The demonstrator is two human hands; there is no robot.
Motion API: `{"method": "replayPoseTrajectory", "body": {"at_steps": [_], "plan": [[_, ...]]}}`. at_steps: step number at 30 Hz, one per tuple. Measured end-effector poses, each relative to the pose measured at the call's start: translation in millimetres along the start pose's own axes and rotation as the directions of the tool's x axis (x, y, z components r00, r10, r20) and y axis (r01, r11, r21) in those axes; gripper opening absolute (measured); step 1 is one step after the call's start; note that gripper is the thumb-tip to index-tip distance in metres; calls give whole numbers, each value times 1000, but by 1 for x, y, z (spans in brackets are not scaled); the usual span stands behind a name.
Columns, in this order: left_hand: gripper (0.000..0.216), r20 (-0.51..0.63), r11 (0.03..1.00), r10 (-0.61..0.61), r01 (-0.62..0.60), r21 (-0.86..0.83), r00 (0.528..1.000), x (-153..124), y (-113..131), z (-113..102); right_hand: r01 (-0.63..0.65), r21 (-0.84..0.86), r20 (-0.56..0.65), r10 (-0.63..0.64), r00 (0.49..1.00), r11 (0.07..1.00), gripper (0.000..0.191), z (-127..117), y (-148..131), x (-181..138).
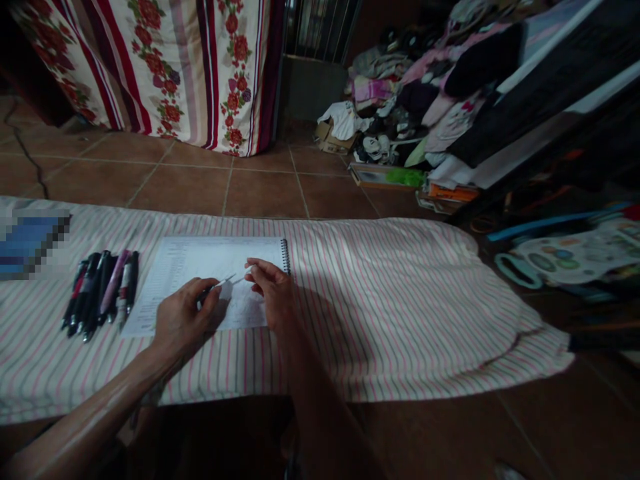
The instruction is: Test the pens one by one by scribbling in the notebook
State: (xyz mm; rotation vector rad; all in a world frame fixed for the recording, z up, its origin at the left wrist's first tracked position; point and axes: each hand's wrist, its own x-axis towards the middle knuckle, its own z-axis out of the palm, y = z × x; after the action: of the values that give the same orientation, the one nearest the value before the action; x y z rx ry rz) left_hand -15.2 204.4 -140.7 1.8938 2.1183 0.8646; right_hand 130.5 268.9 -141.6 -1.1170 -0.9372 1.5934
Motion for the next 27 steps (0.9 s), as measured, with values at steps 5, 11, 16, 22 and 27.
{"method": "replayPoseTrajectory", "body": {"at_steps": [5, 11, 16, 22, 27], "plan": [[26, -4, 1000, 7, -7, -7, 1000, 0, 2, -1, -1, 18, -16, 2, 1000, 1000, 23, 1, 1, 1], [25, 3, 1000, 7, -7, -16, 1000, -1, 2, -1, 4, -4, -6, -4, 1000, 1000, 24, 3, 2, 1], [26, 8, 1000, 6, -6, -9, 1000, -1, 2, 0, 0, -18, 0, 0, 1000, 1000, 24, 3, 0, 1], [26, 15, 1000, 4, -3, -13, 1000, -1, 3, 0, 6, -48, 28, -5, 1000, 999, 23, 3, 0, 0], [25, 21, 1000, -4, 5, -19, 1000, -1, 2, 1, 7, -54, 40, -4, 999, 999, 23, 3, 0, 0]]}}
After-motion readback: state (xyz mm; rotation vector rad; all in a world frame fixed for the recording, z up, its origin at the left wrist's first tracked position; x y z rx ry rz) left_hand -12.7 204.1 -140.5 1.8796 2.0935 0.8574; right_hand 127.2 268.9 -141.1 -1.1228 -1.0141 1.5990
